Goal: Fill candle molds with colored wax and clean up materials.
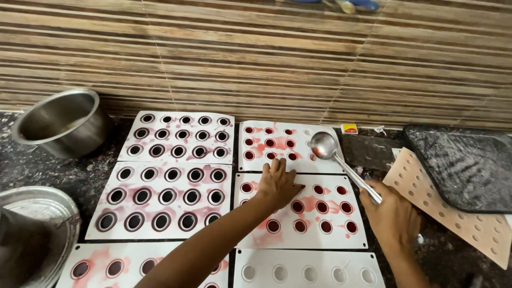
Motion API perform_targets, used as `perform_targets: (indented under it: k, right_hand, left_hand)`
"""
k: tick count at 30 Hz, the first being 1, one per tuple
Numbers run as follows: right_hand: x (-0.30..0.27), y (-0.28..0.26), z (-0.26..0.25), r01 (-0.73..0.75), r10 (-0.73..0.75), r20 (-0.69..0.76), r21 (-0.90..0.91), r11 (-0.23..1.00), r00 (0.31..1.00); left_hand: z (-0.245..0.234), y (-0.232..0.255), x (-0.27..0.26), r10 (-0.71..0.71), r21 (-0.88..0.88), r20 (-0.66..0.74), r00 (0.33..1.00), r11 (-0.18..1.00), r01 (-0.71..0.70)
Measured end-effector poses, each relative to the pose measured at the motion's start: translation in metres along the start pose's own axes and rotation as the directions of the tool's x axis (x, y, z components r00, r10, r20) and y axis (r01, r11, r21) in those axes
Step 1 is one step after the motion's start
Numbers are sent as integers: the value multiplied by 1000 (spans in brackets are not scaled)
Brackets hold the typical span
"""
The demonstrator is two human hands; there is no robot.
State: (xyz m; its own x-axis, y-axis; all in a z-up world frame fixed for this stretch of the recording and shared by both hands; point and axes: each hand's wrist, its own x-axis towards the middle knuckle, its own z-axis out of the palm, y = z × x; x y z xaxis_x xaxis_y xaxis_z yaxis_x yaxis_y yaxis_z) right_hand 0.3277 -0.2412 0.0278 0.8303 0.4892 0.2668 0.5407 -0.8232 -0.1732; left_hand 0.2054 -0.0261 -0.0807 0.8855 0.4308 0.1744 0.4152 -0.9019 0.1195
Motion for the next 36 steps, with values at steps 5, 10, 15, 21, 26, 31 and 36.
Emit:
perform_targets:
  k: [5,10,15,21,26,31,36]
  right_hand:
    - [-5,10,11,123,-131,-99,-81,989,986]
    - [-11,25,28,247,-267,-165,-135,960,949]
    - [-13,32,49,332,-376,-165,-241,912,912]
    - [-10,1,37,-252,69,262,772,583,963]
    - [-28,-67,22,-231,-127,343,821,523,931]
    - [-84,-210,-15,-53,-385,342,802,595,857]
    - [-153,-354,-51,213,-668,224,836,506,710]
  left_hand:
    - [-2,-1,1,1,-5,39,999,1000,-1]
    - [-7,-3,1,11,-18,54,999,1000,-10]
    - [-35,-23,-20,37,-57,-178,983,997,-48]
    - [-110,-80,-115,-135,-287,-342,930,957,33]
    - [-158,-121,-242,-454,-481,-508,732,854,196]
    - [-183,-145,-362,-646,-543,-649,402,763,349]
    - [-184,-188,-441,-665,-581,-746,-31,626,520]
